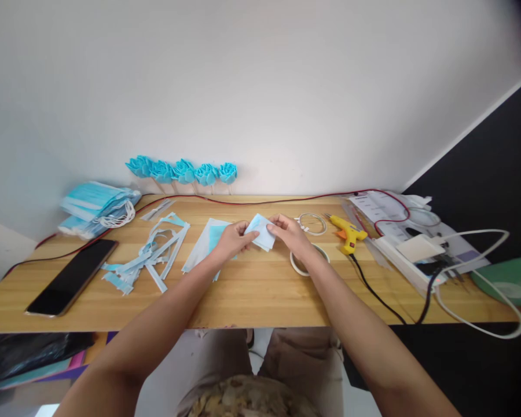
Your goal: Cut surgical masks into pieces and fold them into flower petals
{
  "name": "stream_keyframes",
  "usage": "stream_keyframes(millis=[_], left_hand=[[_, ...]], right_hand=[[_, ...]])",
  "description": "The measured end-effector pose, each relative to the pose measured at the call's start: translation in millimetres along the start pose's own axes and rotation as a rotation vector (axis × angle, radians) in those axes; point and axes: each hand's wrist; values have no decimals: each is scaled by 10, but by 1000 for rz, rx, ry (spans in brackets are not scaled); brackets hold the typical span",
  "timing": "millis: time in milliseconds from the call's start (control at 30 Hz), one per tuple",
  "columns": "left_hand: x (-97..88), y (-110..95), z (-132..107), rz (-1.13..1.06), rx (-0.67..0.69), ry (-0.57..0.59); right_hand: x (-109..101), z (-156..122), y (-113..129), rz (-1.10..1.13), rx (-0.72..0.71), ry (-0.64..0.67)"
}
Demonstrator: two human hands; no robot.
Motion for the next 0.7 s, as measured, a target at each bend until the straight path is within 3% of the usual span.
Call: stream_keyframes(millis=[100, 267, 367, 533, 633, 700], left_hand=[[0, 23, 14, -6, 37, 46], [-13, 85, 73, 19, 188, -30], [-12, 87, 77, 0, 172, -69], [-10, 66, 55, -312, 102, -63], [-23, 80, 65, -379, 91, -55], [-40, 97, 88, -341, 114, -44]], right_hand=[[-7, -11, 9, -71, -26, -38], [-4, -45, 103, -255, -93, -35], [21, -68, 158, -263, -102, -21], [103, -68, 100, -81, -70, 41], [95, -28, 106, -67, -76, -29], [43, 5, 201, -201, -99, -101]])
Point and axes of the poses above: each hand's wrist, its own z-axis towards the middle knuckle, its own x-axis out of the palm, y = z × x, and after that the axes turned 10 degrees about -z, right-handed
